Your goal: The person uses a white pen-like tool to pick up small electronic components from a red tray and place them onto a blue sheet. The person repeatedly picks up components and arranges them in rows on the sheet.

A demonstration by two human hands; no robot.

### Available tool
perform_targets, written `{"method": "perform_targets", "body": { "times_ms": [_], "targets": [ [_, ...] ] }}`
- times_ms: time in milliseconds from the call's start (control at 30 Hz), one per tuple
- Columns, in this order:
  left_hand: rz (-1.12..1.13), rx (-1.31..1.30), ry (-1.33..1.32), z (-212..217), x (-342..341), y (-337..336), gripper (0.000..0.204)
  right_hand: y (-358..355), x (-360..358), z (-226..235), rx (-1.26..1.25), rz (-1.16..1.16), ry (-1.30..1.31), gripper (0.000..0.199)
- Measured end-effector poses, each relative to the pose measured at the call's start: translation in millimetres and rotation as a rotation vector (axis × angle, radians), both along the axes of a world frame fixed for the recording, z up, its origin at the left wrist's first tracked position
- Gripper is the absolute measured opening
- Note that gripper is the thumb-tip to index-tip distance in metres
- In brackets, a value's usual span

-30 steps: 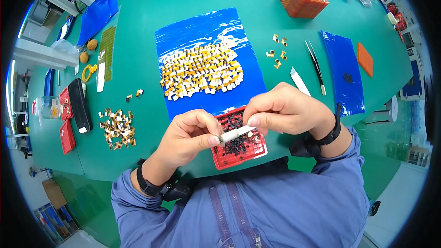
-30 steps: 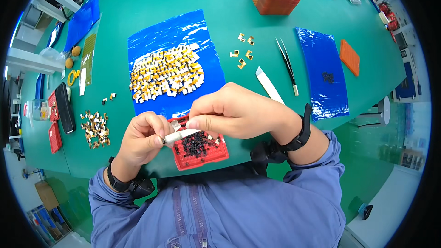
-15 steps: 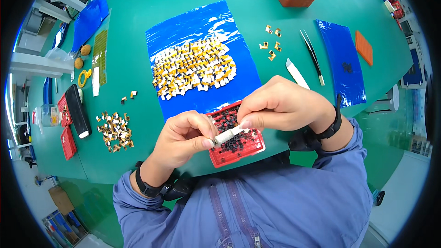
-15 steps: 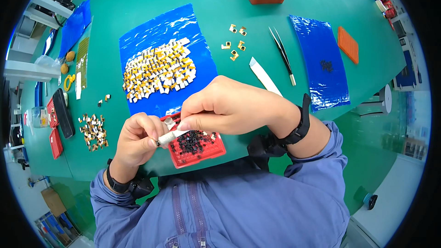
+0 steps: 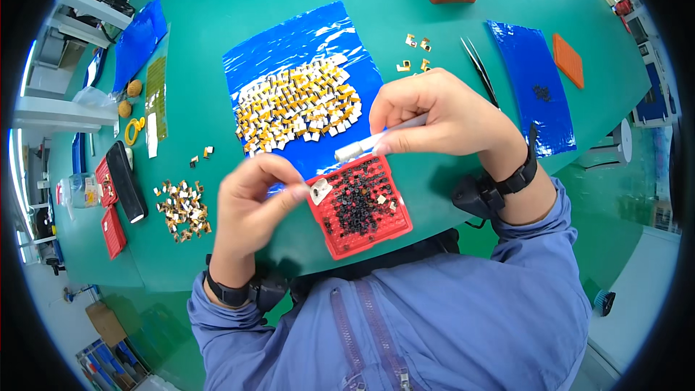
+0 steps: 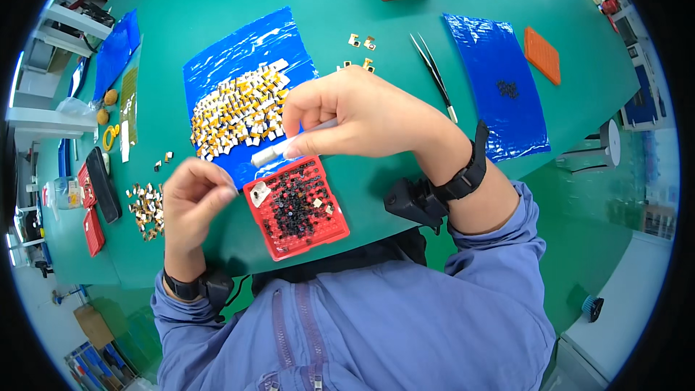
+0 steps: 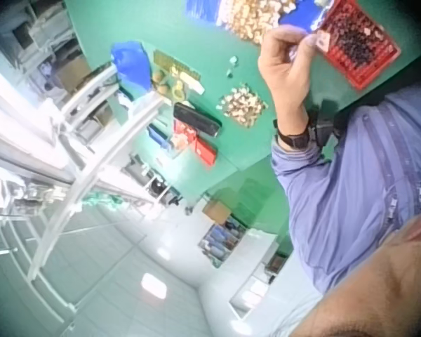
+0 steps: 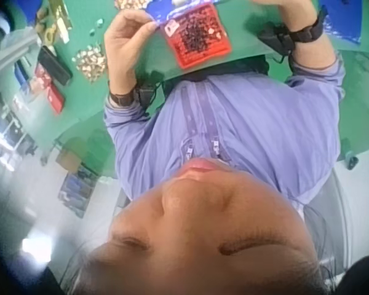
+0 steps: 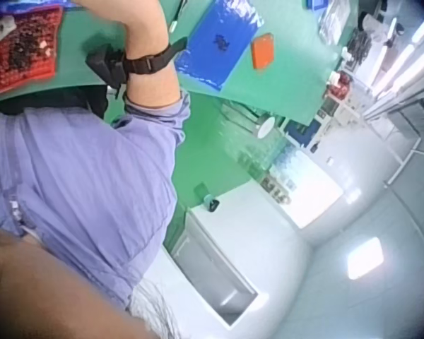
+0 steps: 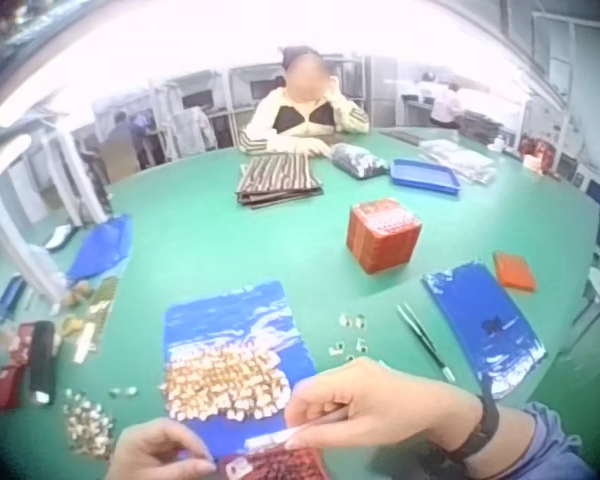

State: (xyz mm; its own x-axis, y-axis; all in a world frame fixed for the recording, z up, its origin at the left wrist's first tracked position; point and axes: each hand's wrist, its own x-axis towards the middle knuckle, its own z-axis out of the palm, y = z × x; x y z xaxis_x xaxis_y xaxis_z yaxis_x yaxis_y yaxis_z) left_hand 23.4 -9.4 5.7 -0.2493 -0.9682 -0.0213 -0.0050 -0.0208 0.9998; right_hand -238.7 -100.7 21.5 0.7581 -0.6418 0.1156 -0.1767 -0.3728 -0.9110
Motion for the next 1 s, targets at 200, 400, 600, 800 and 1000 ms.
{"method": "perform_targets", "body": {
  "times_ms": [200,400,600,800,1000],
  "targets": [
    [0.093,-0.489,-0.748,-11,9,-31,0.007,-2,4,0,0.043,-0.036,-0.002,0.015],
    [0.130,-0.546,-0.916,-20,-5,-36,0.007,-3,4,-1,0.032,-0.072,0.007,0.017],
    [0.165,-0.618,-0.967,-27,-2,-36,0.007,-2,6,-3,0.012,-0.087,-0.008,0.021],
    [0.219,-0.581,-0.920,-34,-2,-39,0.011,1,5,-3,0.093,-0.112,0.007,0.017],
    [0.342,-0.625,-1.004,-14,21,-28,0.018,0,4,-2,0.126,-0.108,0.010,0.014]
  ]
}}
